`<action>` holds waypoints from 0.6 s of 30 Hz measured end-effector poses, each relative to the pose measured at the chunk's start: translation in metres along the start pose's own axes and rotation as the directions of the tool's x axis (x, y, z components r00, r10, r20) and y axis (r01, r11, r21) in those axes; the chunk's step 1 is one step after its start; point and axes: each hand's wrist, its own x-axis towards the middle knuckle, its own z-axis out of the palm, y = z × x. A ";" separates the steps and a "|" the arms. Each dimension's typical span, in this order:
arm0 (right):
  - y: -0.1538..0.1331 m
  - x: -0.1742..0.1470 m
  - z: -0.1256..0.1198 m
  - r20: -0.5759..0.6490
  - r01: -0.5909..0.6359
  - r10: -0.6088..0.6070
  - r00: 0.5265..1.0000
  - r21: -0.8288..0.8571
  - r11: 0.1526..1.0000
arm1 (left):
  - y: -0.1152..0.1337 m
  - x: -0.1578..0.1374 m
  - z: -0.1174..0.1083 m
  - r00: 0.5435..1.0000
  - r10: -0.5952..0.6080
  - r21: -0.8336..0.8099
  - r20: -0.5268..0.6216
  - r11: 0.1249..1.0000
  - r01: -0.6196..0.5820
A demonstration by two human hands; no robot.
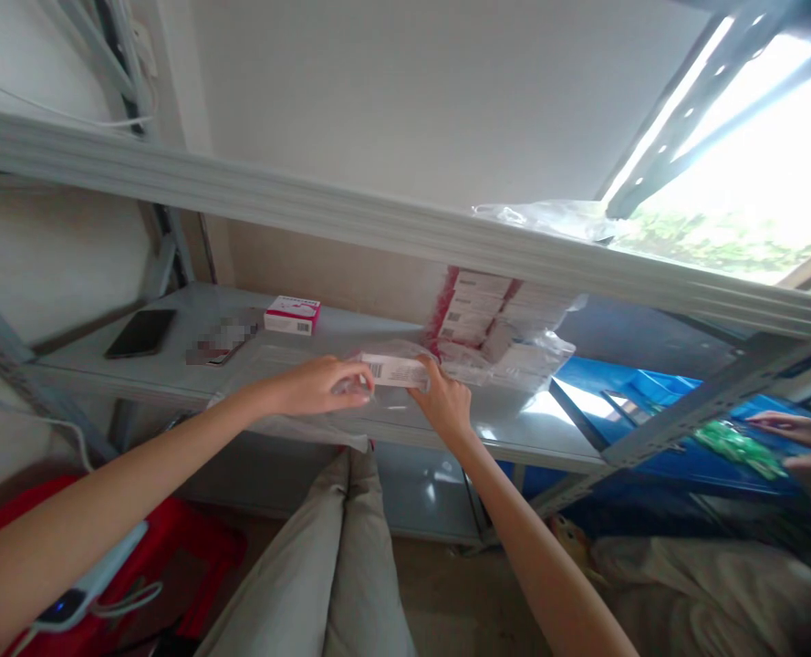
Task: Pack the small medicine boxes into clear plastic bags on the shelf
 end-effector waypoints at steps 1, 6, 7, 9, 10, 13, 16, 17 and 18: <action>0.001 -0.001 -0.003 -0.002 0.008 -0.008 1.000 0.006 1.000 | -0.005 0.000 -0.002 0.992 0.038 -0.115 -0.119 0.992 -0.052; 0.003 -0.003 -0.015 -0.063 0.002 0.003 0.998 0.072 0.997 | -0.065 0.014 0.003 0.691 -0.327 -0.606 -0.644 0.770 -0.201; 0.003 -0.002 -0.017 -0.079 -0.012 0.019 0.997 0.086 0.996 | -0.079 0.020 0.008 0.675 -0.465 -0.733 -0.573 0.659 -0.167; 0.001 -0.001 -0.021 -0.108 -0.038 0.050 0.993 0.110 0.993 | -0.103 0.030 0.022 0.686 -0.646 -0.923 -0.336 0.372 -0.102; 0.000 0.000 -0.022 -0.120 -0.046 0.061 0.991 0.119 0.992 | -0.112 0.035 0.030 0.710 -0.662 -0.965 -0.240 0.244 -0.099; -0.002 0.002 -0.027 -0.145 -0.036 0.054 0.988 0.123 0.992 | -0.122 0.045 0.054 0.799 -0.599 -0.996 -0.059 -0.014 -0.084; -0.002 0.002 -0.028 -0.172 -0.006 0.022 0.985 0.091 0.996 | -0.119 0.047 0.071 0.850 -0.525 -0.988 0.043 -0.147 -0.041; -0.002 0.003 -0.027 -0.181 -0.004 0.018 0.983 0.080 0.997 | -0.118 0.046 0.074 0.862 -0.503 -0.985 0.057 -0.171 -0.034; -0.002 0.003 -0.025 -0.187 -0.006 0.018 0.982 0.069 0.998 | -0.119 0.044 0.077 0.875 -0.480 -0.982 0.064 -0.186 -0.030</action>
